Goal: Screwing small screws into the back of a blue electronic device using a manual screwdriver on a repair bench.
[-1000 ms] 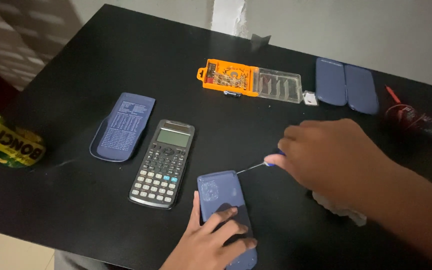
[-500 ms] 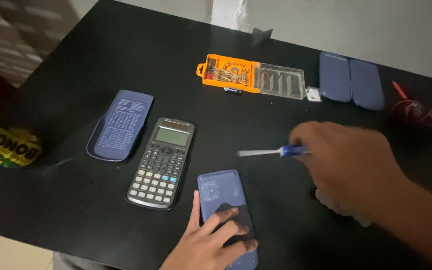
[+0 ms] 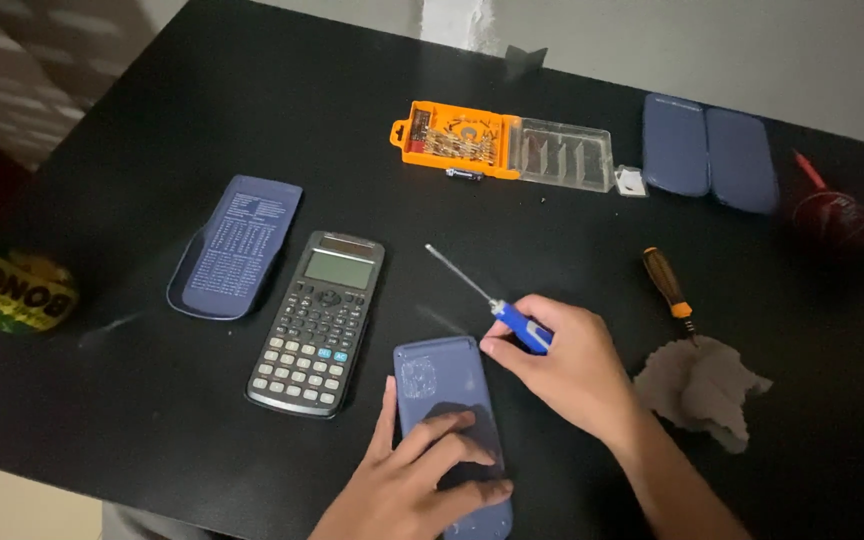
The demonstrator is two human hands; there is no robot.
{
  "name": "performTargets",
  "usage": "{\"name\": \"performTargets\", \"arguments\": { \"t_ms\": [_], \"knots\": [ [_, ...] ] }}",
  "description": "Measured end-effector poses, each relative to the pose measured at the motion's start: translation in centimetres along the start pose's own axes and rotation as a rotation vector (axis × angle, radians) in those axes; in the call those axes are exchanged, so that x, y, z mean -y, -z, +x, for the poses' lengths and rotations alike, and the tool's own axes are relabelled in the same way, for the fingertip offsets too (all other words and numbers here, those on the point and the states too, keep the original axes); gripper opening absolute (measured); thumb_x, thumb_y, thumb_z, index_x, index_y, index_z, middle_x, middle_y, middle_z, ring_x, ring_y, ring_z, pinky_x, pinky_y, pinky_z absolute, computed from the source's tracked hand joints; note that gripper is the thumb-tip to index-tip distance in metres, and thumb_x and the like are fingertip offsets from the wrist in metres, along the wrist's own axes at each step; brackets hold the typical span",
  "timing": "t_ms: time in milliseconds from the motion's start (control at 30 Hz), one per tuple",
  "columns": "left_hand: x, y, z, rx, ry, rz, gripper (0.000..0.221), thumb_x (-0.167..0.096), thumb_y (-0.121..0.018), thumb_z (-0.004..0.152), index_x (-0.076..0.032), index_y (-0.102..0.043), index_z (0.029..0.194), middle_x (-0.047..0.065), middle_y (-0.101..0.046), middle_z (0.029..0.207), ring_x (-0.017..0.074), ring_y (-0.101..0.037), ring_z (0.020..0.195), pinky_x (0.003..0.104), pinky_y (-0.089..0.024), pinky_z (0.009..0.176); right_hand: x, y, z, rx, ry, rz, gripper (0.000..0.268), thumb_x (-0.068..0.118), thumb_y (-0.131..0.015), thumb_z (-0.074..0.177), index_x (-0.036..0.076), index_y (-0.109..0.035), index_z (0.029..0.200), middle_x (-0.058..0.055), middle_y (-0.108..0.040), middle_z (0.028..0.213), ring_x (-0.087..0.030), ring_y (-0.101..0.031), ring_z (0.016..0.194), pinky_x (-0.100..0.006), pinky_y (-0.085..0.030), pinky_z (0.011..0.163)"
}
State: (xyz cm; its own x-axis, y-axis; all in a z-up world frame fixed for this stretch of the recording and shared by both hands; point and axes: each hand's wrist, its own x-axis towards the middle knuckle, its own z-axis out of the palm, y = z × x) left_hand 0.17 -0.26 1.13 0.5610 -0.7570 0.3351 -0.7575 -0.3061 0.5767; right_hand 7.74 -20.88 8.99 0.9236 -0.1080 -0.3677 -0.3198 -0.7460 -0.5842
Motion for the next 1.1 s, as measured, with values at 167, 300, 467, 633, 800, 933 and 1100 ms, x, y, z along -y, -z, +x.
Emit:
{"name": "performTargets", "arguments": {
  "t_ms": [167, 300, 467, 633, 800, 933, 1100],
  "knots": [
    [-0.9, 0.8, 0.4, -0.068, 0.001, -0.022, 0.029, -0.038, -0.069, 0.099, -0.018, -0.072, 0.119, 0.008, -0.058, 0.123, 0.0346, -0.050, 0.133, 0.085, -0.006, 0.108, 0.6, 0.1, -0.4, 0.084, -0.012, 0.130, 0.027, 0.025, -0.084, 0.077, 0.022, -0.082, 0.104, 0.011, -0.084, 0.105, -0.006, -0.074, 0.088, -0.021, -0.054, 0.082],
    [-0.7, 1.0, 0.1, -0.053, -0.010, -0.094, 0.029, -0.035, -0.071, 0.098, -0.017, -0.072, 0.120, 0.009, -0.059, 0.129, 0.0351, -0.045, 0.141, 0.083, -0.006, 0.111, -0.3, -0.4, -0.4, 0.039, 0.034, 0.205, 0.022, 0.023, -0.081, 0.081, 0.020, -0.083, 0.103, 0.007, -0.086, 0.100, -0.006, -0.077, 0.085, -0.022, -0.056, 0.078],
    [-1.0, 1.3, 0.2, -0.030, 0.015, -0.144, 0.037, -0.040, -0.069, 0.098, -0.017, -0.067, 0.126, 0.011, -0.057, 0.135, 0.0356, -0.039, 0.147, 0.082, -0.004, 0.112, -1.4, -1.0, -0.5, -0.033, 0.084, 0.266, 0.016, 0.021, -0.078, 0.083, 0.019, -0.082, 0.098, 0.006, -0.087, 0.105, -0.007, -0.079, 0.094, -0.023, -0.058, 0.085],
    [-1.9, 2.1, 0.4, -0.108, 0.144, -0.221, 0.042, -0.041, -0.058, 0.103, -0.010, -0.067, 0.130, 0.015, -0.055, 0.144, 0.0406, -0.037, 0.150, 0.075, -0.017, 0.114, -3.3, -0.4, -1.2, -0.148, 0.176, 0.251, 0.019, 0.027, -0.076, 0.086, 0.018, -0.083, 0.102, 0.007, -0.084, 0.095, -0.005, -0.073, 0.082, -0.021, -0.052, 0.077],
    [-1.2, 1.6, 0.3, -0.056, 0.368, -0.203, 0.096, -0.060, -0.074, 0.087, -0.007, -0.037, 0.158, 0.015, -0.027, 0.171, 0.0352, -0.020, 0.158, 0.065, -0.013, 0.118, -3.1, 3.7, -3.3, -0.003, -0.272, -0.231, 0.035, 0.043, -0.063, 0.092, 0.036, -0.078, 0.123, 0.007, -0.090, 0.093, -0.005, -0.081, 0.087, -0.022, -0.055, 0.089],
    [-1.5, 0.3, 0.3, -0.166, 0.401, -0.039, 0.099, -0.064, -0.078, 0.085, -0.004, -0.041, 0.155, 0.015, -0.035, 0.168, 0.0355, -0.031, 0.154, 0.060, -0.023, 0.117, -3.8, 6.0, -4.6, 0.152, -0.211, -0.744, 0.037, 0.061, -0.060, 0.089, 0.064, -0.064, 0.126, 0.024, -0.076, 0.107, 0.004, -0.070, 0.100, -0.022, -0.054, 0.092],
    [-1.4, 0.1, 0.3, -0.120, 0.428, -0.029, 0.094, -0.065, -0.077, 0.086, -0.007, -0.044, 0.153, 0.012, -0.031, 0.170, 0.0351, -0.028, 0.154, 0.060, -0.023, 0.116, -5.6, 7.0, -4.5, 0.150, 0.042, -0.865, 0.041, 0.061, -0.074, 0.080, 0.061, -0.069, 0.121, 0.024, -0.078, 0.108, 0.004, -0.075, 0.100, -0.024, -0.059, 0.090]
  ]
}}
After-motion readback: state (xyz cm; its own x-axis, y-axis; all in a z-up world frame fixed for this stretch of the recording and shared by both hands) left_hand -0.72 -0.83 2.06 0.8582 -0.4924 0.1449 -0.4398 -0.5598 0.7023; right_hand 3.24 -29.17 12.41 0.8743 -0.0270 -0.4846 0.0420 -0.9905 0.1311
